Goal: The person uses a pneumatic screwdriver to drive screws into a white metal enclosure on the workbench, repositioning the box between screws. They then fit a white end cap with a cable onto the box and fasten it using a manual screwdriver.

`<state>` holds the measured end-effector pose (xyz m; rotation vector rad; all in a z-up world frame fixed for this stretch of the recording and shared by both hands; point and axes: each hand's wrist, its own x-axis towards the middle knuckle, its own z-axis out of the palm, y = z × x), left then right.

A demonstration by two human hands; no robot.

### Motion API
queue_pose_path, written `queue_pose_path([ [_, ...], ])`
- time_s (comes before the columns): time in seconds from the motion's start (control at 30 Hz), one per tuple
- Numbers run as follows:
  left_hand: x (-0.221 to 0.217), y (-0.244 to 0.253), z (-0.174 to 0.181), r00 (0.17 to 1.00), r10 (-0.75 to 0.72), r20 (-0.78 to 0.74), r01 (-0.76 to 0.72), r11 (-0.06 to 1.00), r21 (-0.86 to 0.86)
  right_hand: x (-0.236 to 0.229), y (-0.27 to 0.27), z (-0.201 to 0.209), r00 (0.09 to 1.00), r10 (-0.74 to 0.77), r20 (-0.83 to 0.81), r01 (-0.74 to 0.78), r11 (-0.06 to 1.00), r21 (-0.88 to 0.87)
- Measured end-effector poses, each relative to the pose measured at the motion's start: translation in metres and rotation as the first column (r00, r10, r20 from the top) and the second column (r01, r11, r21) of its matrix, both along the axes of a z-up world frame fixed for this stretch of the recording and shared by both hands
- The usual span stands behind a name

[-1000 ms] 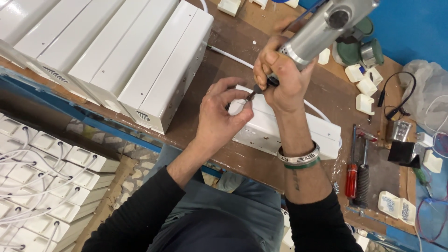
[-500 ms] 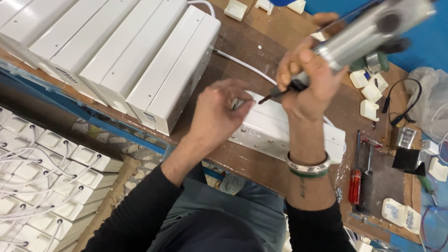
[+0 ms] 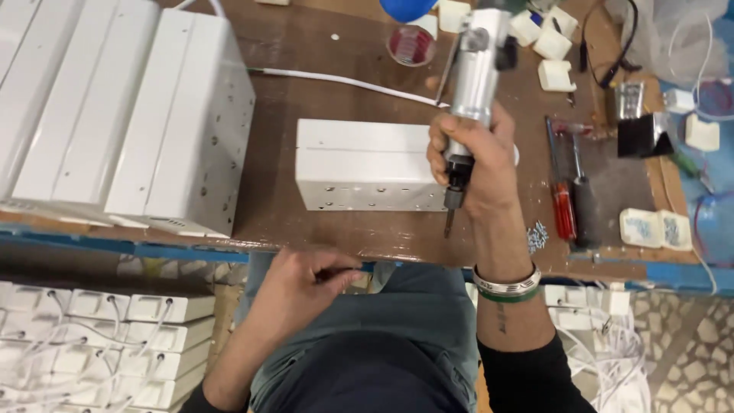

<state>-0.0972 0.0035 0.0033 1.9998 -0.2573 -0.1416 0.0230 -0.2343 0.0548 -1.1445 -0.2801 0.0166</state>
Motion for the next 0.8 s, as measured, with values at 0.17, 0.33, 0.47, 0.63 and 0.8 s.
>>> queue_pose_path([
  [0.17, 0.011, -0.033, 0.017, 0.993, -0.116, -0.016, 0.117, 0.993, 0.031, 0.002, -0.003, -0.019, 0.997, -0.078, 0.030, 0.081, 0.989, -0.120],
  [0.33, 0.024, -0.115, -0.074, 0.810, -0.585, 0.044, 0.586, 0.810, -0.022, 0.005, -0.001, -0.014, 0.996, 0.002, 0.092, 0.031, 0.935, -0.353],
  [0.47, 0.029, -0.203, -0.153, 0.737, -0.667, 0.107, 0.668, 0.695, -0.267, 0.006, -0.002, -0.020, 0.988, 0.070, 0.136, -0.008, 0.913, -0.408],
  [0.63, 0.060, -0.333, -0.187, 0.632, -0.748, -0.201, 0.450, 0.566, -0.691, 0.014, 0.001, -0.032, 0.975, 0.042, 0.217, 0.054, 0.907, -0.418],
  [0.8, 0.090, -0.433, -0.140, 0.733, -0.670, 0.113, 0.522, 0.448, -0.725, 0.017, 0.001, -0.028, 0.984, 0.098, 0.151, -0.014, 0.878, -0.479],
])
